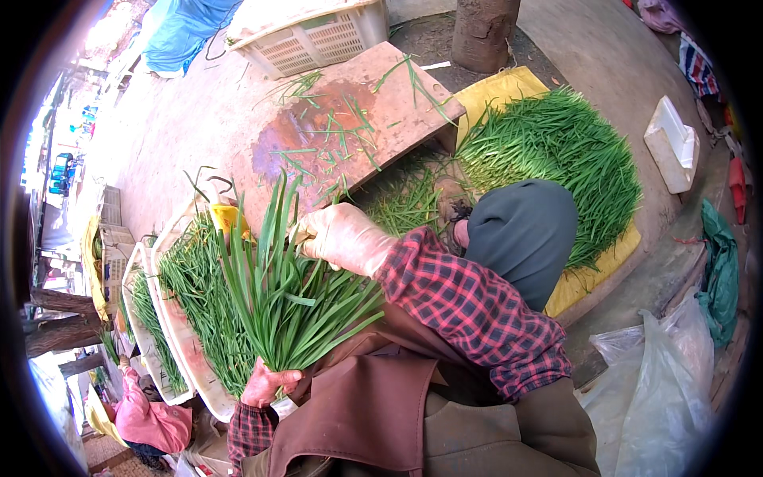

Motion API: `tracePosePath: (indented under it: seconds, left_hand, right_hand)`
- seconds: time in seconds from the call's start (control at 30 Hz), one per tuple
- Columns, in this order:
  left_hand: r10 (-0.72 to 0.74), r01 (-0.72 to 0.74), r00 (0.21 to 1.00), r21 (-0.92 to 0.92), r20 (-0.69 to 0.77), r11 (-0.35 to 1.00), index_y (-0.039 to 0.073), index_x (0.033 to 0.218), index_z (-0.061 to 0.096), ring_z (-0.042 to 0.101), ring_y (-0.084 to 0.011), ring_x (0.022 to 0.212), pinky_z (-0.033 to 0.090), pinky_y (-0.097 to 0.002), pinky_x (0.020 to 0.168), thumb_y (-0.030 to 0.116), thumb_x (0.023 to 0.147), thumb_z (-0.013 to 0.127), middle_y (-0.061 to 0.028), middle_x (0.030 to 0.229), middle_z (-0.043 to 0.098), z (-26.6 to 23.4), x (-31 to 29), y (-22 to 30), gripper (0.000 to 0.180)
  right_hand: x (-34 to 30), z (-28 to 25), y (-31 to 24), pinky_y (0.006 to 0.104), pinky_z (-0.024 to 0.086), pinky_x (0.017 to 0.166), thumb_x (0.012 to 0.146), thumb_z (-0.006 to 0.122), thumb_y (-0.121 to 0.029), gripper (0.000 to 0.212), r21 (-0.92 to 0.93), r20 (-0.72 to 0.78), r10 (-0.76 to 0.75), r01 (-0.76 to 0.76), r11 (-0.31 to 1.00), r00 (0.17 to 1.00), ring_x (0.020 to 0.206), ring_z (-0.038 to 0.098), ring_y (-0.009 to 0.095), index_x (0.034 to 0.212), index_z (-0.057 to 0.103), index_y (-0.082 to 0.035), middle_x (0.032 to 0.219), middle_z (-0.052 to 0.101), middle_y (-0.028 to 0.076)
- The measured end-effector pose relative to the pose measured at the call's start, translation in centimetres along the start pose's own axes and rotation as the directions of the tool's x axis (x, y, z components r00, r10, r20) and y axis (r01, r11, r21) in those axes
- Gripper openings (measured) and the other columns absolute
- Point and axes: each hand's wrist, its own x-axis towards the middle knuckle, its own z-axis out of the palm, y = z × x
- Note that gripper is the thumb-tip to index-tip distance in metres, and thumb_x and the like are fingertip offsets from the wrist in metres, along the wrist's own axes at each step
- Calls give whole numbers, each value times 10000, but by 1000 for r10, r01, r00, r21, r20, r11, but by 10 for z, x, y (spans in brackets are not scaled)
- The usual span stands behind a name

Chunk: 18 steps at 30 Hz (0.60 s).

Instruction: The person trims the root ends of green chives using a handheld tool and places the processed bunches into a plastic crate.

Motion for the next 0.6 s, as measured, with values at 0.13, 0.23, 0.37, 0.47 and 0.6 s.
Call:
tracePosePath:
  seconds: [0.13, 0.23, 0.37, 0.47, 0.6]
  left_hand:
    - [-3, 1, 999, 51, 39, 999, 17, 1033, 588, 474, -111, 490, 377, -269, 434, -91, 788, 736, -42, 721, 593, -5, 0, -4, 306]
    - [-27, 27, 998, 1, 53, 1000, 14, 1017, 601, 479, -106, 503, 384, -266, 443, -79, 802, 733, -40, 728, 600, 0, -2, 0, 268]
    - [-45, 49, 998, -83, 49, 995, 7, 972, 628, 499, -102, 519, 402, -264, 459, -54, 826, 732, -33, 724, 611, 12, -4, 5, 190]
    - [-51, 53, 998, -81, 21, 995, 6, 965, 628, 496, -102, 510, 404, -265, 456, -50, 828, 730, -32, 711, 606, 15, -7, 8, 181]
    - [-17, 17, 1000, -64, -4, 998, 1, 942, 631, 495, -103, 494, 403, -266, 452, -43, 829, 729, -29, 670, 589, 8, -5, 0, 156]
  right_hand:
    - [8, 16, 41, 352, 515, 591, 837, 690, -90, 184, -395, -196, -435, 335, 855, 879, 563, 602, 173, 1017, 702, -53, 790, 683, 77]
    - [3, 30, 39, 368, 523, 585, 825, 701, -71, 120, -661, -305, -624, 312, 682, 719, 569, 619, 215, 943, 690, -54, 773, 659, 94]
    - [3, 28, 26, 261, 491, 522, 851, 632, 17, 179, 183, -491, -63, 174, 968, 869, 573, 603, 119, 996, 709, -56, 784, 701, 47]
    - [7, -12, 36, 251, 466, 509, 862, 606, 31, 170, 401, -542, 71, 183, 898, 838, 544, 567, 86, 996, 706, -3, 804, 728, 55]
    - [-10, -38, 25, 279, 506, 608, 853, 623, 4, 149, 256, -509, 67, 77, 964, 858, 622, 624, 135, 982, 697, -4, 867, 726, 88]
